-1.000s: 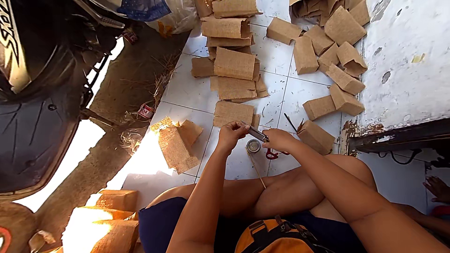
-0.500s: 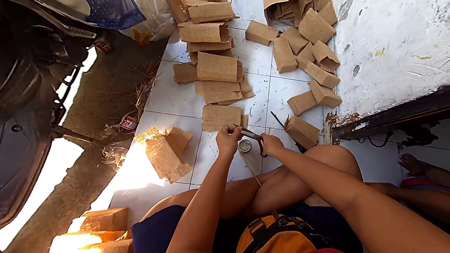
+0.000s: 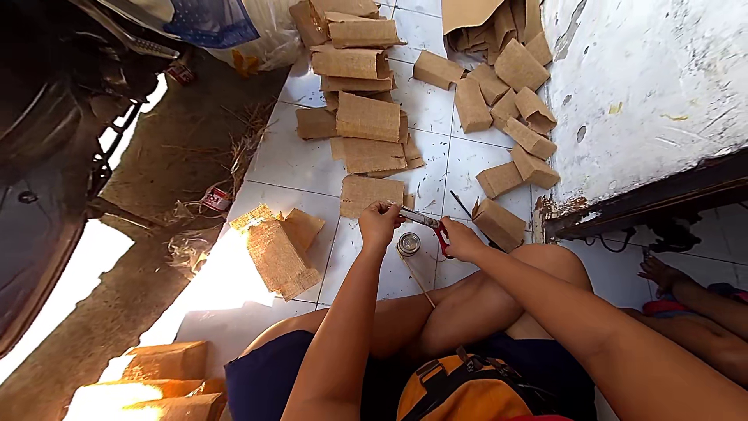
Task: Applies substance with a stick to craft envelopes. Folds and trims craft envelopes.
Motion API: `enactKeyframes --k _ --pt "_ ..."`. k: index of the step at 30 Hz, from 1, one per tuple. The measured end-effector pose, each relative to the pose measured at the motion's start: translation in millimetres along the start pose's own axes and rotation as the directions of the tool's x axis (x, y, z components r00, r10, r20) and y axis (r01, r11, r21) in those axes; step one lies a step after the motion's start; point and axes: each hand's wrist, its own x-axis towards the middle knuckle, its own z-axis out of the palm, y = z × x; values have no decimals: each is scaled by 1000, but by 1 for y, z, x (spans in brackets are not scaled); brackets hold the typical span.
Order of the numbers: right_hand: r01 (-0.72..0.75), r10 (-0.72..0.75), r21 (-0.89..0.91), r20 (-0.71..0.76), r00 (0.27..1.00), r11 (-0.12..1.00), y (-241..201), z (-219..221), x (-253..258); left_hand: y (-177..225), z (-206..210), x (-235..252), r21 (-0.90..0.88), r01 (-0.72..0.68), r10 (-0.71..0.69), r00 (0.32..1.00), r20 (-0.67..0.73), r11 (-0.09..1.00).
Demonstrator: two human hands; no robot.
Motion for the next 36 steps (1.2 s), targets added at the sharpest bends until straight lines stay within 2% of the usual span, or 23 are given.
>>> enactKeyframes --k 5,7,9,12,16,19,23,28,31,32,35,36 --pt "-66 54 -137 -94 994 988 -15 -13 -17 5 -11 4 125 17 -22 999 40 992" --pt "-89 73 -159 -103 992 983 -14 -11 -21 2 -12 7 193 -17 8 999 47 981" --pt "-113 96 -190 -98 991 975 -12 -10 -21 2 -18 13 199 -70 74 997 -11 977" --pt "-185 184 -186 -24 983 965 -10 -10 -23 14 -44 17 108 -129 146 975 -168 986" --pt "-317 320 -46 162 933 947 -2 -3 -11 40 -78 12 50 -203 208 934 -291 978" --pt "-392 384 -27 277 881 919 7 6 2 57 -102 11 191 -213 266 907 -326 958" --pt "-438 463 -149 299 835 887 8 13 15 69 -135 10 428 -149 295 907 -299 891" --pt "-472 515 -210 291 806 856 1 7 16 52 -156 11 477 -122 295 905 -307 870" --pt "-440 493 -228 319 809 869 -1 1 15 53 -162 9 456 -133 294 906 -304 880" --pt "-389 462 -259 352 814 884 -2 -2 15 56 -163 8 449 -144 301 905 -301 882" --pt "-81 357 -500 487 797 862 -22 -26 14 63 -163 2 437 -164 317 898 -305 884" --pt "-29 335 -536 483 809 844 -26 -33 18 64 -164 1 444 -157 318 894 -315 882"
